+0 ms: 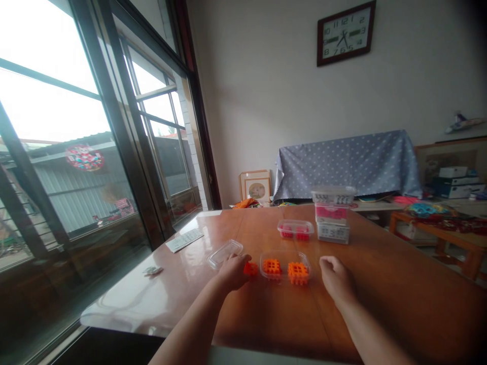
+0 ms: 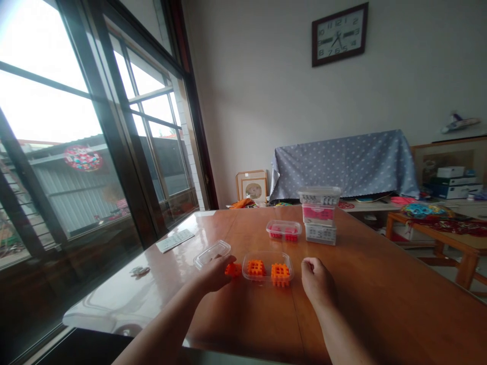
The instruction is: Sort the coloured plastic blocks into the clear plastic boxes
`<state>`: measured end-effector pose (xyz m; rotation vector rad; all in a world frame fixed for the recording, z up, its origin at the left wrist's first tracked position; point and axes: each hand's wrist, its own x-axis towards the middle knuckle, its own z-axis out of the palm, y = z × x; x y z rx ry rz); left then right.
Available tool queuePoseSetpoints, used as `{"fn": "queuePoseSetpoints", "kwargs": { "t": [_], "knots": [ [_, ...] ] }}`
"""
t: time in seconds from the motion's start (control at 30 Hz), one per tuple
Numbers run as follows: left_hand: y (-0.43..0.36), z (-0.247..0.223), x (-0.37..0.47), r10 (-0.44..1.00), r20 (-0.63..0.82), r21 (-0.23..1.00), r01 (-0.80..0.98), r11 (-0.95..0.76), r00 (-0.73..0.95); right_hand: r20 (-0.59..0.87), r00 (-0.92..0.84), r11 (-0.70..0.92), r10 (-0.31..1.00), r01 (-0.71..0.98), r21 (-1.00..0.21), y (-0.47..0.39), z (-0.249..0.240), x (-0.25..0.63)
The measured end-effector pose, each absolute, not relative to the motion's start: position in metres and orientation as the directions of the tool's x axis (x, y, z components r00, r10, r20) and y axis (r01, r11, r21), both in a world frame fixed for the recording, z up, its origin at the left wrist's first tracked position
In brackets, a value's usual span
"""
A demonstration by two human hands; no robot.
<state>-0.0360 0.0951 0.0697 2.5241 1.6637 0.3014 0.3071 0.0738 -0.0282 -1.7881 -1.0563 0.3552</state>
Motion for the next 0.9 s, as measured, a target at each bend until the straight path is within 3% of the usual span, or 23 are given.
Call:
{"fn": "queuePoseSetpoints", "kwargs": {
  "t": [0.17,0.43,0.67,0.9],
  "knots": [
    [0.103,0.064,-0.041,0.908,0.139,0.206,0.886,-0.416,0.394,0.217,0.579,-0.128,0.786,0.495,-0.86,0.073,-0.028,0.306],
    [0.113,0.077,-0.033,0.87,0.353,0.323,0.827,-0.46,0.346,0.211,0.577,-0.14,0.789,0.504,-0.852,0.071,-0.023,0.304],
    [0.099,0.089,0.016,0.857,0.225,0.345,0.785,-0.514,0.463,0.223,0.563,-0.124,0.796,0.511,-0.85,0.072,-0.024,0.305],
    [0.103,0.082,0.03,0.902,0.151,0.313,0.846,-0.431,0.404,0.205,0.558,-0.126,0.804,0.498,-0.858,0.074,-0.027,0.306]
  ]
}}
